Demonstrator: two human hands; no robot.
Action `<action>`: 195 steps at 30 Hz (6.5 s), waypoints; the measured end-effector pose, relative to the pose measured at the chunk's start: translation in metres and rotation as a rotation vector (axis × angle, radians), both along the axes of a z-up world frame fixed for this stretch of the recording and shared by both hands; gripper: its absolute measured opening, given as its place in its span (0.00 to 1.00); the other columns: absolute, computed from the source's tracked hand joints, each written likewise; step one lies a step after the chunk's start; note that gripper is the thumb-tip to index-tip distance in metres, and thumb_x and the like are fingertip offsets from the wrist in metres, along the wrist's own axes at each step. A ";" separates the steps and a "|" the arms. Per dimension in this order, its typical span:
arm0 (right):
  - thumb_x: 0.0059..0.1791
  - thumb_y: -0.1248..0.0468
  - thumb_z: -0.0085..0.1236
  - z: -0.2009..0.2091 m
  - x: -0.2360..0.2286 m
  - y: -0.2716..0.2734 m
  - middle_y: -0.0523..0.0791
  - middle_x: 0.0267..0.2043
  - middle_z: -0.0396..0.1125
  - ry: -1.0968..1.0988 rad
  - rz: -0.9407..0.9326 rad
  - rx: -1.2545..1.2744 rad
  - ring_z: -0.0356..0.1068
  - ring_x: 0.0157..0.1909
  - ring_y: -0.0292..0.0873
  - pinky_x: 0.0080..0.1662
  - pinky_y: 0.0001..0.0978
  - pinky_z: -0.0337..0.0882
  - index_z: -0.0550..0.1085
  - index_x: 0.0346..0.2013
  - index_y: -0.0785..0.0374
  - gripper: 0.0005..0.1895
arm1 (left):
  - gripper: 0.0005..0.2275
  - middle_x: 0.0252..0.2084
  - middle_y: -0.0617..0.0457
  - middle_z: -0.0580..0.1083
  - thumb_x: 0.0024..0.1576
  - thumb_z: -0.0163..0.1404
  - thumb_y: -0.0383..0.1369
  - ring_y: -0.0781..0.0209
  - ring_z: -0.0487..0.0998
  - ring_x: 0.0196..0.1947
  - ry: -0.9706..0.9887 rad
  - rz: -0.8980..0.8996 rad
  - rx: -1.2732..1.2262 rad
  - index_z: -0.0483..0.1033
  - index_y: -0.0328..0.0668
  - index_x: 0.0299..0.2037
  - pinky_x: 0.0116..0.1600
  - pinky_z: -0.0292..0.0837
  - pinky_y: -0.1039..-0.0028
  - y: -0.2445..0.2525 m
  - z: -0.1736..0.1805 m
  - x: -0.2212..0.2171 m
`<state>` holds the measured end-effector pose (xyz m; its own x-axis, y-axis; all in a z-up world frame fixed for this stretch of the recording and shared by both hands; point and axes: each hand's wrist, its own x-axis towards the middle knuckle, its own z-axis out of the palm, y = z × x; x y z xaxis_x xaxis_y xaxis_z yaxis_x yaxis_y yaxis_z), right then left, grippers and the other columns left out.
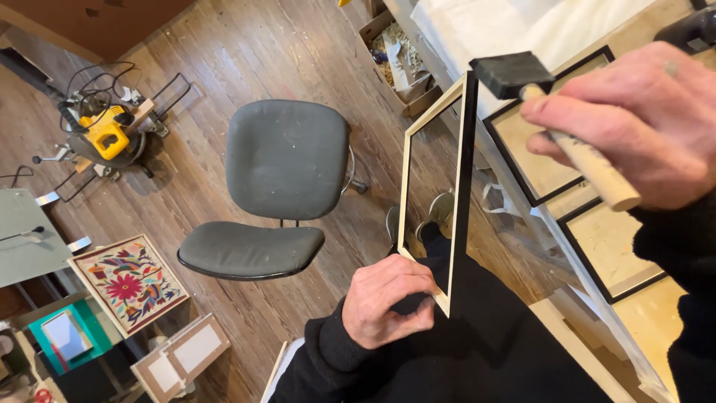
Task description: Painting the inner edges of wooden picture frames with black paint using a foam brush.
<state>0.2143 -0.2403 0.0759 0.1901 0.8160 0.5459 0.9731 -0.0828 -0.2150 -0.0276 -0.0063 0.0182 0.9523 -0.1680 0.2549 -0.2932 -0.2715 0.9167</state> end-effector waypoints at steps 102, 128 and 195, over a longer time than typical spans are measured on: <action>0.47 0.78 0.69 -0.072 -0.166 0.068 0.53 0.60 0.66 0.749 -0.724 0.270 0.78 0.50 0.44 0.50 0.33 0.79 0.60 0.68 0.64 0.39 | 0.14 0.46 0.50 0.78 0.59 0.58 0.25 0.63 0.80 0.41 0.458 0.599 -0.954 0.77 0.30 0.54 0.46 0.83 0.69 0.008 -0.079 0.107; 0.69 0.60 0.50 -0.076 -0.090 -0.025 0.41 0.29 0.63 1.021 -0.581 0.549 0.59 0.27 0.32 0.32 0.20 0.61 0.69 0.51 0.68 0.11 | 0.19 0.52 0.49 0.77 0.60 0.57 0.19 0.65 0.80 0.49 0.629 0.289 -1.057 0.73 0.26 0.62 0.53 0.77 0.75 -0.006 -0.080 0.056; 0.69 0.56 0.40 -0.069 0.001 -0.014 0.41 0.35 0.63 0.954 -0.619 0.135 0.62 0.35 0.33 0.40 0.21 0.61 0.72 0.50 0.66 0.17 | 0.17 0.51 0.55 0.74 0.61 0.57 0.20 0.71 0.75 0.48 0.715 0.106 -0.936 0.75 0.26 0.61 0.56 0.74 0.78 0.000 -0.019 0.034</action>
